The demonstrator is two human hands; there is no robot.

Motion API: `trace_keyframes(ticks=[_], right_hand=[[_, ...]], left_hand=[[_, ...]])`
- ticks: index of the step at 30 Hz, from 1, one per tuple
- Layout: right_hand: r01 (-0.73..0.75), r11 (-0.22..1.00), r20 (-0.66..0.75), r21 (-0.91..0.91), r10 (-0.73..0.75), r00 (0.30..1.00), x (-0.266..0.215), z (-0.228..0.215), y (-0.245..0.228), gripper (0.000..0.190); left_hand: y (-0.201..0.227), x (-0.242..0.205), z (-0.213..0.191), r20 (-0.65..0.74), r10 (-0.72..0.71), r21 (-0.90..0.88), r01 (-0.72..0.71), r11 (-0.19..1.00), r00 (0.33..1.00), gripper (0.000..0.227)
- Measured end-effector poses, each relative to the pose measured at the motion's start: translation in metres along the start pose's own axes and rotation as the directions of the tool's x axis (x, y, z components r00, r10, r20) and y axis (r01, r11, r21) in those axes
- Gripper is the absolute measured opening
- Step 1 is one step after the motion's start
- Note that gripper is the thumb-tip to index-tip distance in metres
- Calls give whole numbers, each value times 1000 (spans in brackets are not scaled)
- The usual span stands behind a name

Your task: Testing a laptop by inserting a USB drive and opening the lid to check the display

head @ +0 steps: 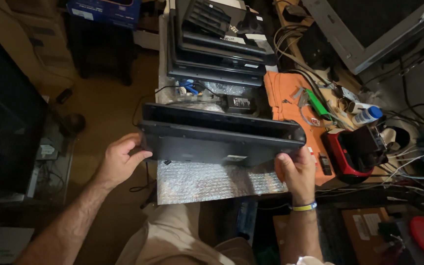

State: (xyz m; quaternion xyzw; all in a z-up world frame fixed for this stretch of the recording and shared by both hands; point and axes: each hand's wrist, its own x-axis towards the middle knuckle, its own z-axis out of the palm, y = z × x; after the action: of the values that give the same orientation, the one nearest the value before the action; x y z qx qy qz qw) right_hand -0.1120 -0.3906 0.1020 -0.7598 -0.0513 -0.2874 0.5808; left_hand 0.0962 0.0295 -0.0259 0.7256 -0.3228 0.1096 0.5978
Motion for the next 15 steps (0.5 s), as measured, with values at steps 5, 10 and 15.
trace_keyframes(ticks=[5,10,15], right_hand=[[24,998,7,50,-24,1000,4,1,-2,10],[-45,995,2,-91,45,999,9,-4,-12,33],[-102,941,-35,-324,96,995,0,-11,16,49]], left_hand=[[14,2,-2,4,50,34,-50,998,999,30],[16,-4,-2,23,19,57,-20,998,1000,37],[13,-5,1,42,-31,25,30,999,999,36]])
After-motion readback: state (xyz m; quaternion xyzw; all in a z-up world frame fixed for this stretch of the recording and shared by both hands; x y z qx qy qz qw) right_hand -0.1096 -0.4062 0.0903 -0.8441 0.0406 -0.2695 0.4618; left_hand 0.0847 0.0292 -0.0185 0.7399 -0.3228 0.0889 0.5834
